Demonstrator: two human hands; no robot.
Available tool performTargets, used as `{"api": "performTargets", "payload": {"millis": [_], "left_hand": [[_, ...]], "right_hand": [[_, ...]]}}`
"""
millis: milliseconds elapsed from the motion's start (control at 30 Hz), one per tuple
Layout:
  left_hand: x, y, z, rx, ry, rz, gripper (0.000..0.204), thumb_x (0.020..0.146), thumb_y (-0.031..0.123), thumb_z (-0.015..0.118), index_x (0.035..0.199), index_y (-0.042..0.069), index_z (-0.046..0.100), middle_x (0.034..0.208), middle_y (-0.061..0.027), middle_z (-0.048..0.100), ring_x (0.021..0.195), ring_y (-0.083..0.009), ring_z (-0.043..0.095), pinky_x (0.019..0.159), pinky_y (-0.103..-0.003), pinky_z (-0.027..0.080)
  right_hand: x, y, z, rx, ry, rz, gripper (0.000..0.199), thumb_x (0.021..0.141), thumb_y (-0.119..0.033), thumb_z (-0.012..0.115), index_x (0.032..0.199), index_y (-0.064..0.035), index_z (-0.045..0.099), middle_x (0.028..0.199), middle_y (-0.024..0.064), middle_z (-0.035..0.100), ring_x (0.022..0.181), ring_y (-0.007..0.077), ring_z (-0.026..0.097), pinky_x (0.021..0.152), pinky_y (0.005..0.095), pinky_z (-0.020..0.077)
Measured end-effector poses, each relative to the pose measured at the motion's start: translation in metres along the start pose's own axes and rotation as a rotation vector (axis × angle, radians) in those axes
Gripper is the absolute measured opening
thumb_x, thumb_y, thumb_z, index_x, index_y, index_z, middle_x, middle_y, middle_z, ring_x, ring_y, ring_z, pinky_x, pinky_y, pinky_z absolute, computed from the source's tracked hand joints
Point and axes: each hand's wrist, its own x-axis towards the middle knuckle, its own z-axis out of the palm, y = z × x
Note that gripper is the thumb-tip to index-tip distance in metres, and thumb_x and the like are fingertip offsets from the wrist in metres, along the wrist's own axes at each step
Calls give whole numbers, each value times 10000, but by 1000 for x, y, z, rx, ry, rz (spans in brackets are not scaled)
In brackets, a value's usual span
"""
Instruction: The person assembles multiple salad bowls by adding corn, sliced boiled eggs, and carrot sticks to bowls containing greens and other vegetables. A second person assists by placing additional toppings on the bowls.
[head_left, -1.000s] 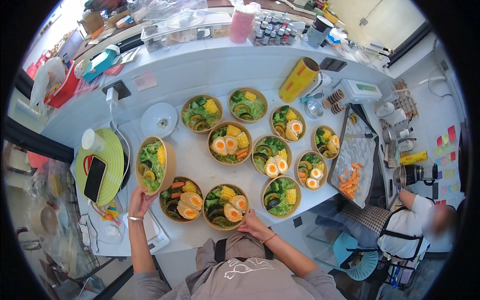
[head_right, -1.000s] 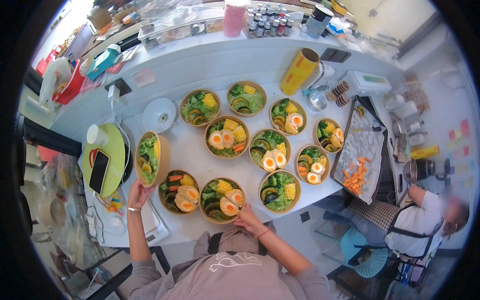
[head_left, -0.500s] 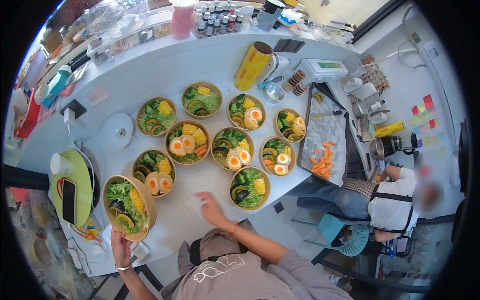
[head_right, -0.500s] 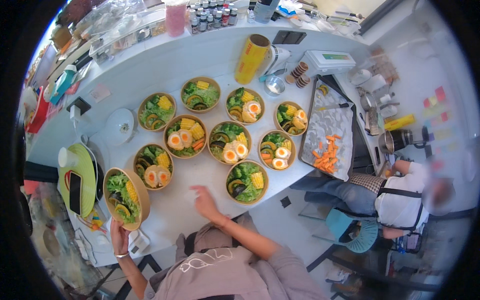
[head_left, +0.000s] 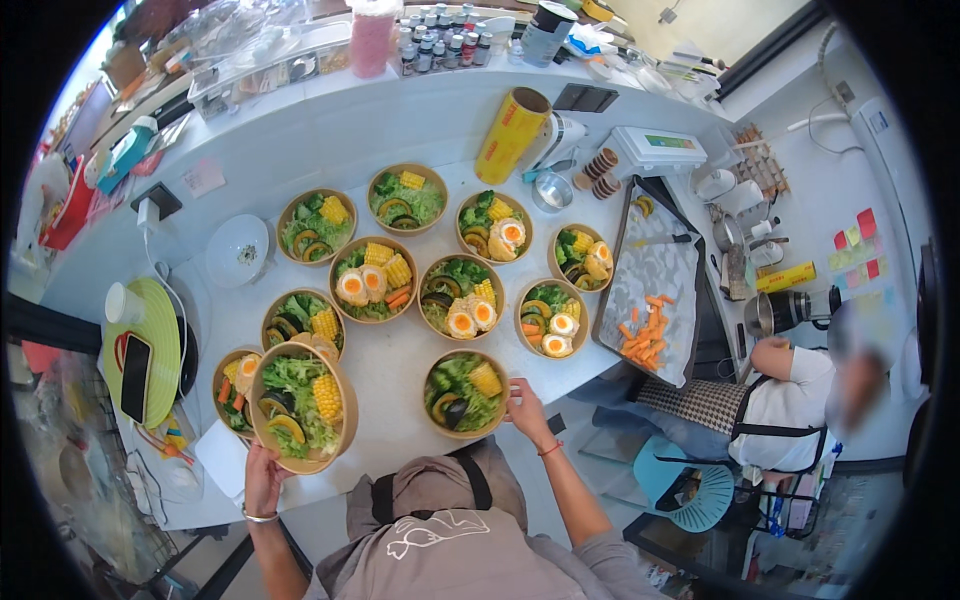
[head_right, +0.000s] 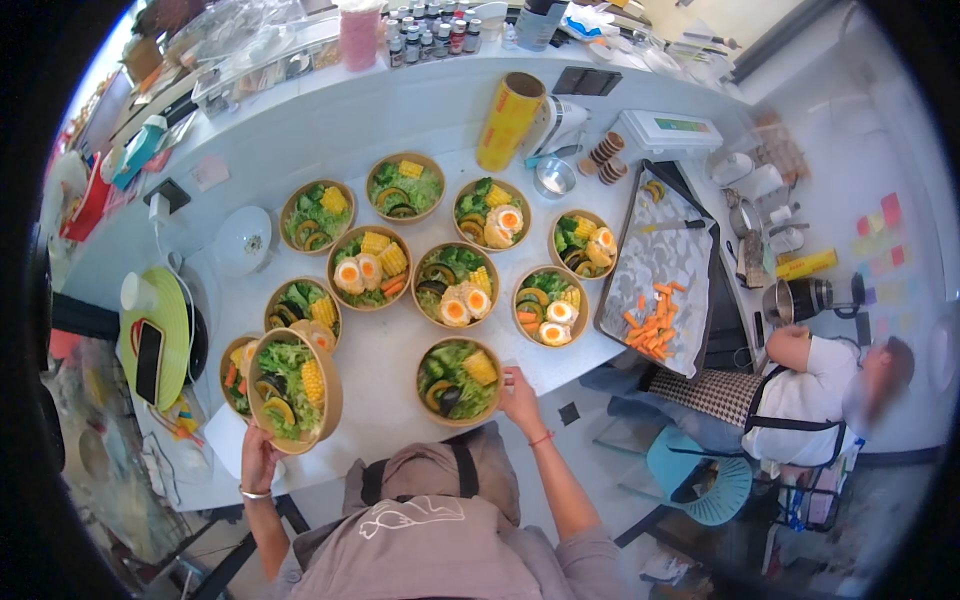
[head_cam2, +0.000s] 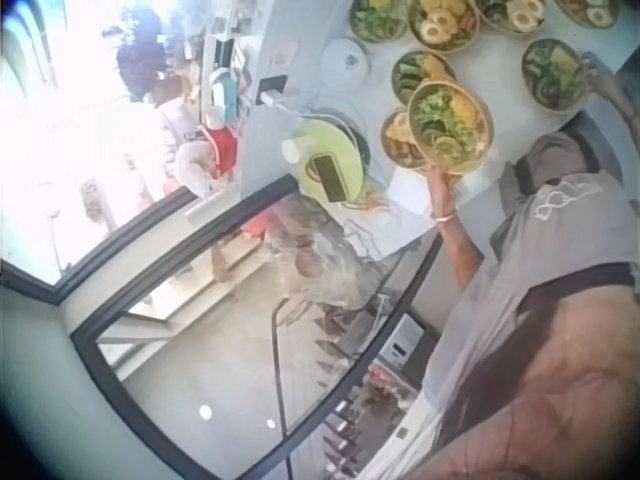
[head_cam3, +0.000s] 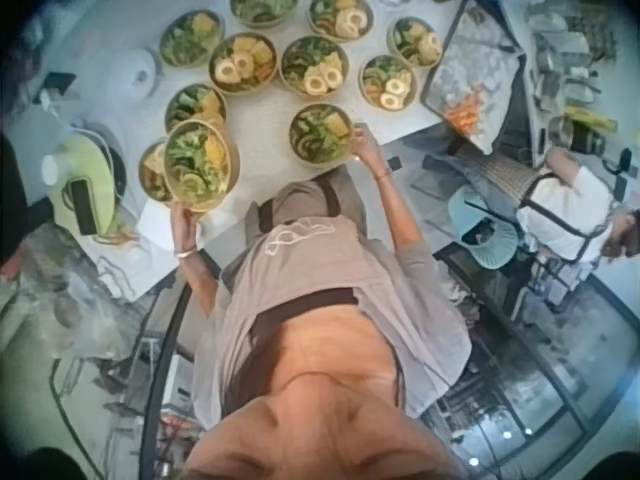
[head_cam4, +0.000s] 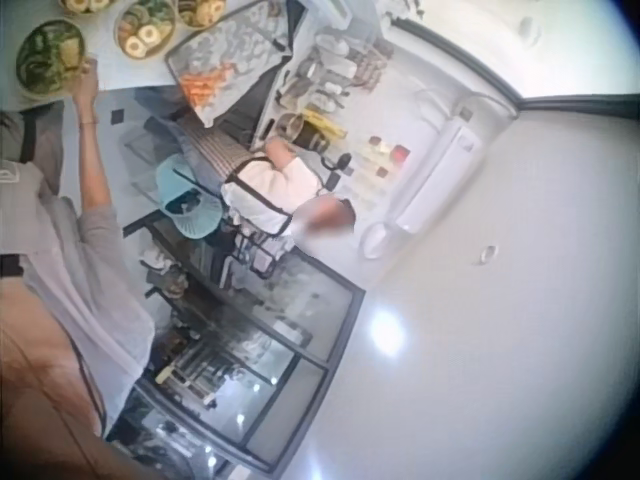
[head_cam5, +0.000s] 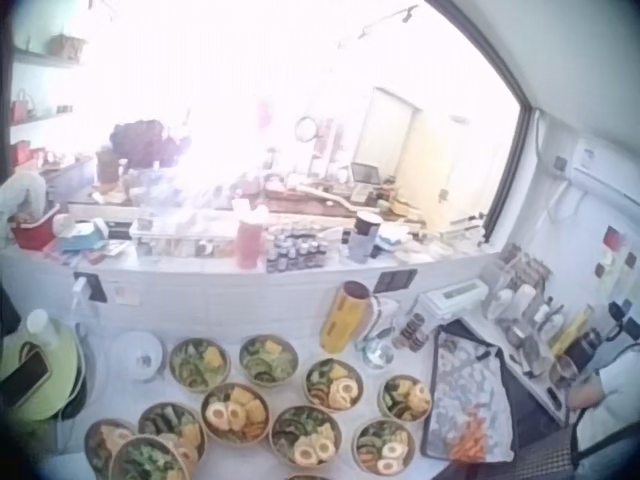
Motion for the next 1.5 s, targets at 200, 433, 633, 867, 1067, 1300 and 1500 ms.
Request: {"api": "performTargets", "payload": {"millis": [200, 433, 633, 867, 1067, 1300, 1500], "left_hand": [[-9, -3, 19, -9, 4, 16, 390, 798, 47, 410, 1183, 26, 354, 1007, -139, 581, 749, -208, 649, 571, -302, 582], [-5, -21, 54, 201, -95, -46, 370, 808, 77, 418, 1174, 55, 370, 1004, -111, 575, 762, -194, 643, 597, -296, 568], [37, -102, 145, 378, -352, -310, 293, 841, 76, 423, 1130, 80, 377, 986, -102, 555, 804, -197, 628, 656, -318, 563], [85, -216, 203, 399, -243, -345, 306, 853, 71, 449, 1129, 97, 321, 1067, -109, 512, 879, -229, 603, 663, -364, 559], [99, -234, 211, 337, -237, -400, 232, 861, 145, 488, 1030, 100, 335, 1027, -97, 486, 897, -227, 574, 644, -380, 554], [73, -211, 209, 478, -285, -505, 221, 893, 229, 479, 1064, 118, 393, 1109, -61, 492, 991, -214, 534, 749, -405, 503], [66, -208, 183, 539, -316, -417, 328, 910, 221, 451, 1218, 117, 403, 1161, -47, 495, 981, -178, 542, 766, -354, 494]], "right_hand": [[8, -49, 84, 76, -163, -13, 268, 820, -70, 514, 1085, -72, 470, 906, 107, 584, 690, 171, 615, 520, 278, 535], [23, -31, 82, 343, -145, -90, 243, 869, -114, 447, 1101, -66, 502, 915, 89, 594, 822, 167, 612, 677, 276, 493], [-22, -12, -24, 669, 18, 190, 271, 899, -151, 419, 1134, -31, 474, 1043, 117, 550, 900, 221, 594, 730, 312, 504], [-45, 25, -65, 750, 97, 313, 330, 894, -154, 422, 1201, -34, 422, 1134, 148, 508, 950, 247, 575, 766, 335, 502], [-36, 23, -71, 724, -76, 281, 366, 871, -82, 416, 1235, -47, 404, 1170, 124, 492, 945, 210, 572, 772, 309, 496], [-1, 35, -79, 574, -221, 230, 421, 832, -17, 399, 1251, -61, 410, 1180, 78, 498, 913, 147, 569, 745, 260, 485], [19, 25, -87, 402, -289, 125, 371, 868, -68, 407, 1236, -99, 439, 1149, 70, 521, 910, 153, 585, 724, 265, 485]]}}
